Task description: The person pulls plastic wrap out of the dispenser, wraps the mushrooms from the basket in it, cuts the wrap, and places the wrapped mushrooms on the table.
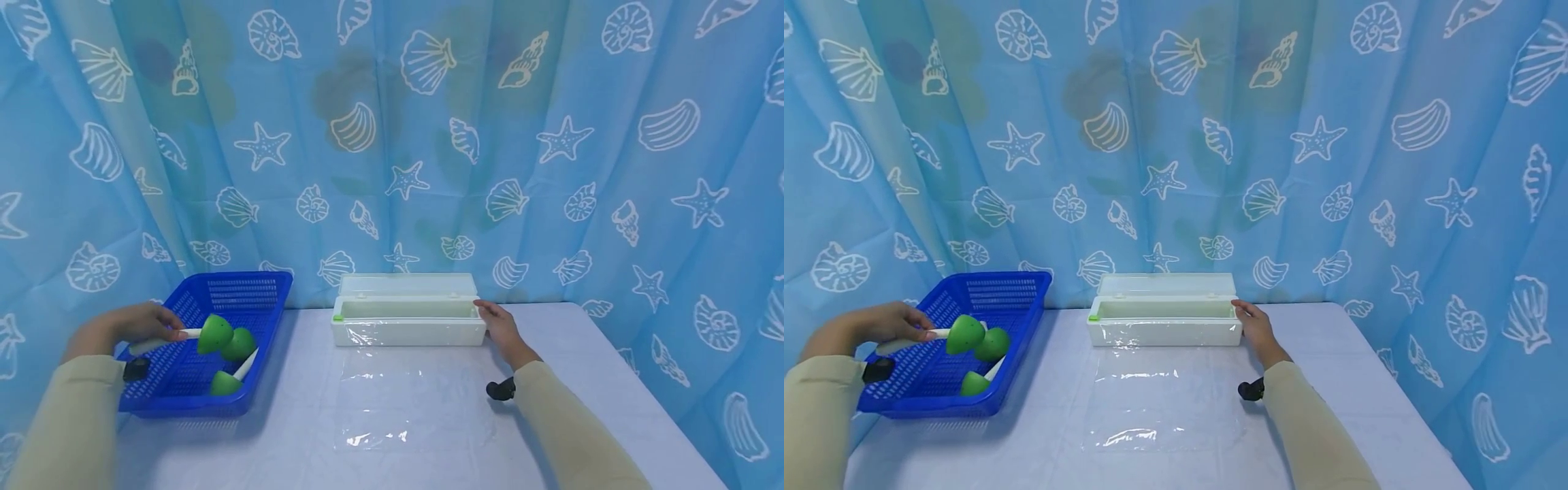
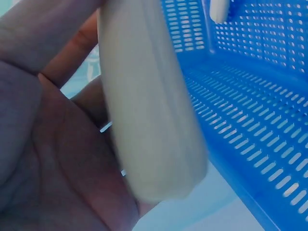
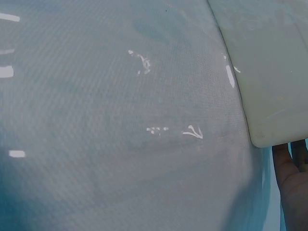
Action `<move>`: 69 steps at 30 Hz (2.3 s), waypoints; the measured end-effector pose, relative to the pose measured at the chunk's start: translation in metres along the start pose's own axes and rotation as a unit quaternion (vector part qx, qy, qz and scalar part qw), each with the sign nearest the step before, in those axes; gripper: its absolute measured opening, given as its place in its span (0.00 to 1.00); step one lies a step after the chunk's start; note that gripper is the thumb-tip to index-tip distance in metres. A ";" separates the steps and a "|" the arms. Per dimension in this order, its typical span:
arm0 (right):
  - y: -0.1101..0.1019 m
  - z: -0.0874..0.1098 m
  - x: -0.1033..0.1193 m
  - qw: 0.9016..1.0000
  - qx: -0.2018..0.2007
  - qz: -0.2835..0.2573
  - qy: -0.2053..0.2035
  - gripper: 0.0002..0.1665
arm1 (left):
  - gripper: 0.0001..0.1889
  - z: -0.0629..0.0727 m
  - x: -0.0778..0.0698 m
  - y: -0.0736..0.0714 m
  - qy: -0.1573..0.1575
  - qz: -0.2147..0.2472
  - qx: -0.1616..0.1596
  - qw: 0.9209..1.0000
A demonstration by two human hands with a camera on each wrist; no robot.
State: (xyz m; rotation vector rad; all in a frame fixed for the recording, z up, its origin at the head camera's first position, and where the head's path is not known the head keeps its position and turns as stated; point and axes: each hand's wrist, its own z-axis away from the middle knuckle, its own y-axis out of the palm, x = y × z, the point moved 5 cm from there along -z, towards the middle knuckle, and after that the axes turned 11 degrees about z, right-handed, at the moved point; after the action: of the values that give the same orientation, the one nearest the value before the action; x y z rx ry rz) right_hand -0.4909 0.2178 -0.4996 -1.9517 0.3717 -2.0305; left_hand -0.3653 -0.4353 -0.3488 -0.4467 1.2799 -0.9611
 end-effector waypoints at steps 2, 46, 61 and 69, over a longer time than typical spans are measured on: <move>-0.001 0.001 0.001 1.000 -0.003 0.004 0.001 0.27 | 0.16 -0.002 -0.002 0.002 0.013 0.009 0.000 1.000; 0.002 -0.001 -0.003 1.000 -0.001 -0.011 0.005 0.27 | 0.13 -0.049 -0.094 0.072 0.099 0.014 -0.073 0.992; 0.000 -0.001 0.002 1.000 -0.001 -0.004 -0.002 0.27 | 0.09 -0.082 -0.169 0.155 0.189 -0.050 -0.044 0.980; 0.000 -0.003 -0.001 1.000 0.001 -0.002 -0.004 0.26 | 0.09 -0.098 -0.191 0.204 0.230 -0.031 -0.001 0.973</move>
State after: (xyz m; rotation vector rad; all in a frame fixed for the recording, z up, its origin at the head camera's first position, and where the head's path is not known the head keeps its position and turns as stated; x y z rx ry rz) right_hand -0.4943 0.2178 -0.5003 -1.9599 0.3647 -2.0237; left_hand -0.3838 -0.1475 -0.4151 -0.2714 1.6911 -1.1578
